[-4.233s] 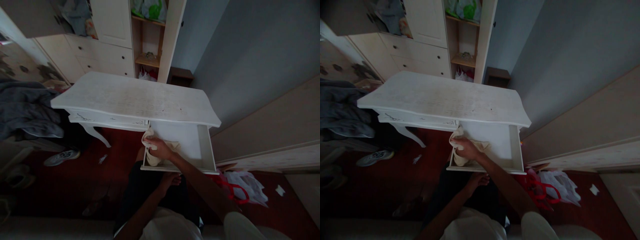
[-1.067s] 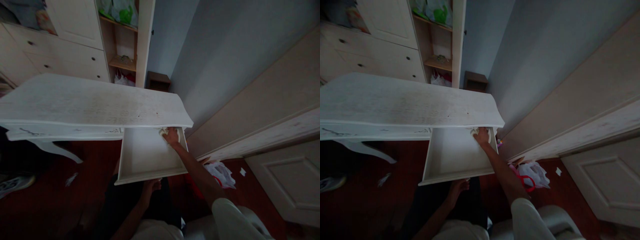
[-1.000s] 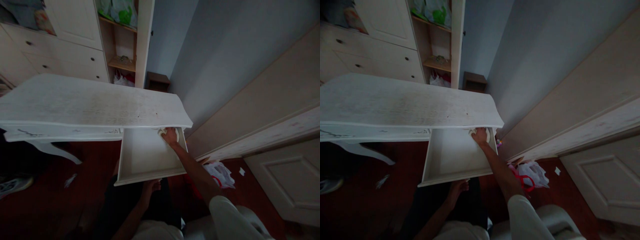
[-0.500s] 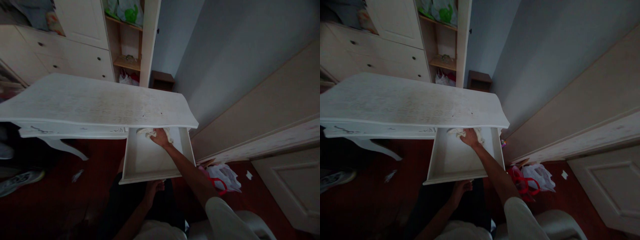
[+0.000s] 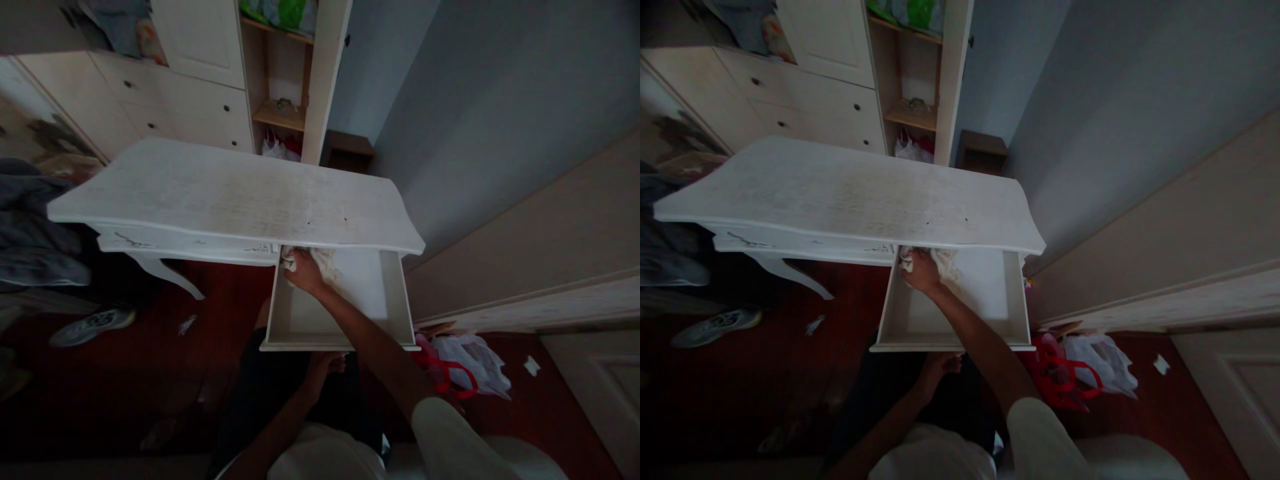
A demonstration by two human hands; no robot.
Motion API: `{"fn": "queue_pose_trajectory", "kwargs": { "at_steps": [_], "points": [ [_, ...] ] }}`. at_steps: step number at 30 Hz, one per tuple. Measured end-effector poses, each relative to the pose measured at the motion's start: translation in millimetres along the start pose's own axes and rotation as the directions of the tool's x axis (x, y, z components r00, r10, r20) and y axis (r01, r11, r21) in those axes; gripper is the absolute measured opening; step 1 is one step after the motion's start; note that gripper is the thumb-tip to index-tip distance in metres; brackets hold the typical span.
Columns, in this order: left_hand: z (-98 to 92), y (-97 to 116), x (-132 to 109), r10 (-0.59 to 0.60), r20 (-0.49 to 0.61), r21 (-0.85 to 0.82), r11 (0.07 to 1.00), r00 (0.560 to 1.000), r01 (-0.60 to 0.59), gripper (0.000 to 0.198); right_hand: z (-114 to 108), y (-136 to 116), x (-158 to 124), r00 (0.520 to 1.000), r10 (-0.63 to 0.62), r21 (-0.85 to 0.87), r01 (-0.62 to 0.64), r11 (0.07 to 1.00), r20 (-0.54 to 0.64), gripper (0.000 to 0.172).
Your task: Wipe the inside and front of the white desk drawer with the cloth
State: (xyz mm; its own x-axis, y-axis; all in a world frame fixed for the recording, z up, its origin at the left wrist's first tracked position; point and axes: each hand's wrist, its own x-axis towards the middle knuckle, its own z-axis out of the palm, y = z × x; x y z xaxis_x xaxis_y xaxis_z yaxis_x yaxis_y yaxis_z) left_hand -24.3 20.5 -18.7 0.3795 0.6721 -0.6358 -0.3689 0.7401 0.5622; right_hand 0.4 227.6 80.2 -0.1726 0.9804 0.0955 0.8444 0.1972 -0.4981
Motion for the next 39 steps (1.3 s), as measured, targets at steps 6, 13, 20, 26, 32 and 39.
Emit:
{"fn": "queue_pose_trajectory", "kwargs": {
  "at_steps": [6,13,20,26,32,39],
  "points": [
    [0.2,1,-2,0.006,0.004,-0.025,1.0,1.0,-0.006,0.036,-18,-9,-49,0.946,-0.109,-0.027,0.124,0.992,0.305,0.028],
    [0.1,-1,-1,0.029,0.011,-0.026,0.999,1.0,-0.029,0.036,-22,-20,-76,0.765,-0.222,-0.032,0.302,0.953,0.605,0.033],
    [-0.2,-1,2,-0.01,-0.019,-0.012,1.0,1.0,0.01,0.039,-28,-26,-72,0.617,-0.347,-0.021,0.508,0.861,0.706,0.033],
    [-0.9,1,-3,0.01,-0.013,0.022,1.0,1.0,-0.009,0.037,-42,-19,-76,0.583,-0.347,-0.053,0.559,0.828,0.735,0.026],
    [-0.7,4,-5,0.01,-0.013,0.037,0.999,1.0,-0.01,0.041,-65,25,-83,0.55,-0.224,-0.031,0.415,0.909,0.805,0.037],
    [-1.0,7,-9,0.021,0.006,-0.008,1.0,1.0,-0.021,0.033,-102,101,-116,0.581,-0.093,-0.032,0.201,0.979,0.809,0.044]
  ]
}}
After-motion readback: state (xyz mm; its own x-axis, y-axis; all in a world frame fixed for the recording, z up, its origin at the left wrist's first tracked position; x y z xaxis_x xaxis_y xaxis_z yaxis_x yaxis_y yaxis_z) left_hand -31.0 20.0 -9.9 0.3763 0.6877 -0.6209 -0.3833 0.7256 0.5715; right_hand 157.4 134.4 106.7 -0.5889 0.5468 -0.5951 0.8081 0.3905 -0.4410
